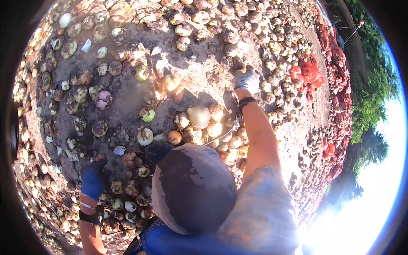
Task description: The person picks up onions from the ground by hand and places them into a plastic crate.
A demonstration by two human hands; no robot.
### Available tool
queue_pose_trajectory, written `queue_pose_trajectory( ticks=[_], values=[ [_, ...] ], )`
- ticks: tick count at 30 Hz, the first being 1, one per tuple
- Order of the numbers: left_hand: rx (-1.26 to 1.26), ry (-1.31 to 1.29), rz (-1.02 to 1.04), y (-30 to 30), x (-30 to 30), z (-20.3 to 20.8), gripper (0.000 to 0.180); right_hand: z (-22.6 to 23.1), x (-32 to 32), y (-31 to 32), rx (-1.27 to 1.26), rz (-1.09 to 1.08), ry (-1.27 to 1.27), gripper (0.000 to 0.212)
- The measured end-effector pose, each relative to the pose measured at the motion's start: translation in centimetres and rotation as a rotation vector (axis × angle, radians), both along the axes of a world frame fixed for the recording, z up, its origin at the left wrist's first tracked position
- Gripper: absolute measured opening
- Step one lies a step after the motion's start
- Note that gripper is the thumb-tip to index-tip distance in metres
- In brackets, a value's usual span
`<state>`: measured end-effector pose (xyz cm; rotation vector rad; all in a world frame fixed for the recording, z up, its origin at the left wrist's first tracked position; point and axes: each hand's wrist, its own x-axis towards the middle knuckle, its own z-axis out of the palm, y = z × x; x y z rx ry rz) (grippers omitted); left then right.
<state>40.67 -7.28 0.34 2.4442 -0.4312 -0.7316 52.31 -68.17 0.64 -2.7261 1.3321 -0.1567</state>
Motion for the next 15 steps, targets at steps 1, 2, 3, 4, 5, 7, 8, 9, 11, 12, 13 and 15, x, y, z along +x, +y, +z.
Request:
queue_pose_trajectory(
  ticks=[1,2,3,4,5,7,8,9,11,12,13,15],
  values=[
    [0.004,0.012,0.003,-0.1,0.1,-0.3,0.041,-0.7,-0.2,-2.1,-0.092,-0.028,-0.013,0.064],
    [-0.035,-0.065,-0.023,0.0,-0.1,-0.7,0.042,-1.9,-0.1,-4.3,0.049,-0.094,-0.007,0.077],
    [-0.118,-0.157,-0.069,-0.7,0.5,-1.4,0.042,-5.3,-0.6,-11.7,0.28,-0.174,-0.207,0.085],
    [-0.074,-0.126,-0.037,-0.4,-0.2,-0.9,0.042,-7.9,0.9,-9.3,0.283,-0.199,-0.145,0.089],
    [0.006,-0.072,-0.034,-0.8,-0.4,-0.2,0.04,-9.0,1.9,-6.9,0.275,-0.227,-0.087,0.094],
    [0.077,-0.008,-0.021,-2.6,0.0,0.2,0.039,-8.7,2.4,-5.5,0.254,-0.278,-0.135,0.095],
    [0.068,0.023,-0.009,-3.7,0.5,0.2,0.036,-9.8,3.1,-8.4,0.32,-0.407,-0.086,0.093],
    [-0.041,0.02,-0.041,-6.1,2.6,-1.2,0.034,-9.4,0.9,-18.0,0.293,-0.4,-0.462,0.087],
    [0.004,0.046,-0.027,-6.3,1.9,-1.2,0.03,-11.5,1.3,-15.8,0.406,-0.402,-0.354,0.085],
    [-0.039,-0.002,-0.023,-6.4,1.5,-1.1,0.029,-11.9,1.1,-14.2,0.565,-0.379,-0.454,0.077],
    [-0.065,-0.041,-0.016,-6.5,1.0,-1.0,0.029,-12.0,0.9,-9.7,0.712,-0.335,-0.467,0.074],
    [-0.119,-0.036,0.034,-7.5,1.3,-0.1,0.029,-7.2,0.5,-0.6,0.972,-0.265,-0.52,0.069]
  ],
)
